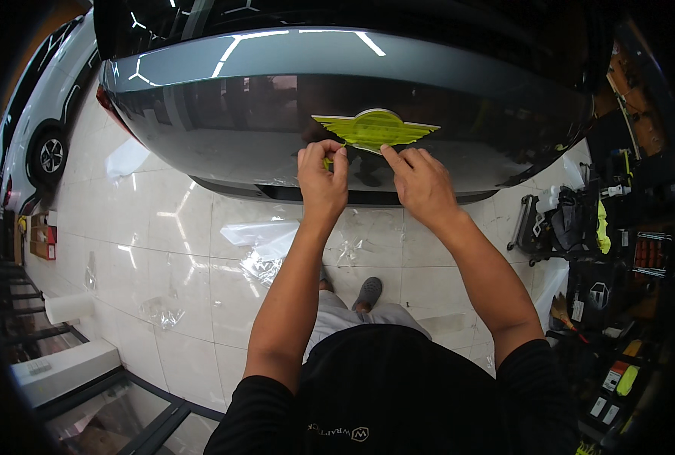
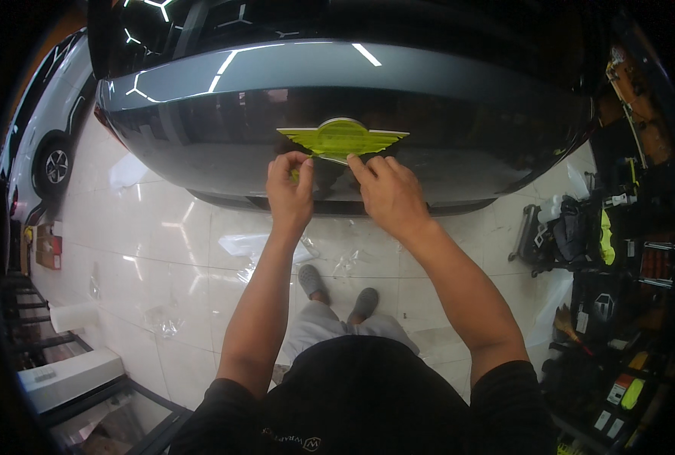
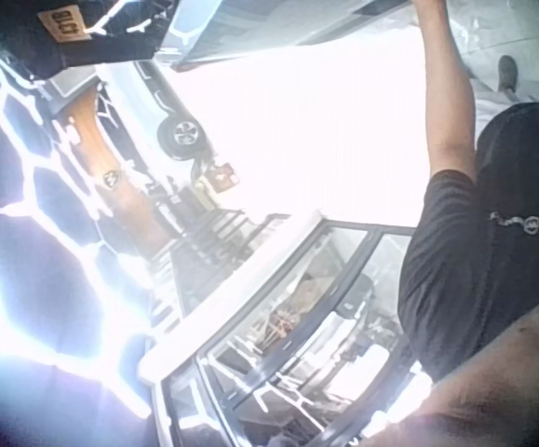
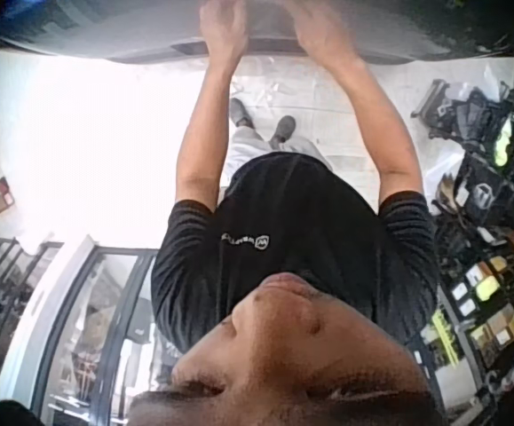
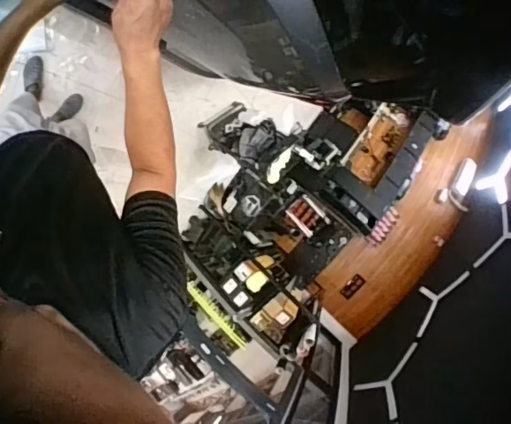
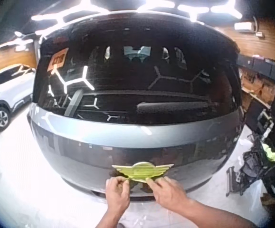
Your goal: The person applies a bright green wing-shaped vinyl decal to the rear trunk of a dark gray car. They use a utility knife to cut the vinyl around the decal's shape and a squeegee tool to smooth the surface and remove air bubbles. The person carefully peels away the excess vinyl material to reveal the final decal.
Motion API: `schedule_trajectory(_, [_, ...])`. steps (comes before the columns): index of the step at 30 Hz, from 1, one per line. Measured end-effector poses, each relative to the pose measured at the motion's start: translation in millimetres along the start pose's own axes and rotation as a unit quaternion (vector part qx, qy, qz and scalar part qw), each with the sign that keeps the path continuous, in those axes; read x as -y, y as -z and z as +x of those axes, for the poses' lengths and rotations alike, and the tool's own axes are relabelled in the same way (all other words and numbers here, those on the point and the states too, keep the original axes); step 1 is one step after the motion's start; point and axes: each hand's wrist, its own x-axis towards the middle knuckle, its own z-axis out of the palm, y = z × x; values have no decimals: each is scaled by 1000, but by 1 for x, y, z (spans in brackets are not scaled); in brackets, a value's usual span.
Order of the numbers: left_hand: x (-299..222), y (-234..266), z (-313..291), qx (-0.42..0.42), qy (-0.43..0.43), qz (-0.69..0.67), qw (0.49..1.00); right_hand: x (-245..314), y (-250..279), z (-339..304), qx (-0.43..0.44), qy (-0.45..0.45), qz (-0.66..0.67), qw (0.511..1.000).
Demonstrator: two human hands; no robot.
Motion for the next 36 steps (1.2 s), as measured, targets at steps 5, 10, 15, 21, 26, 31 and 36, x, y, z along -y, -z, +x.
schedule_trajectory(5, [-4,0,0,4,1,8,1000,-3,6,3,30,-4,-14,999])
schedule_trajectory(10, [-3,1,1,8,-15,19,1000,1,11,10,51,3,-13,999])
schedule_trajectory(15, [-3,6,-1,26,2,38,999,1,12,11,65,-9,-16,998])
schedule_trajectory(21, [-1,5,-4,38,11,23,999,-10,7,4,63,-7,-20,998])
schedule_trajectory(26, [5,1,-8,37,31,-10,999,-15,-1,-2,53,-13,-12,998])
schedule_trajectory(31, [2,0,-10,67,21,-17,997,-17,-11,-1,33,-11,1,999])
schedule_trajectory(36, [15,-7,-22,23,117,-112,987,-20,-18,-9,-22,-24,91,995])
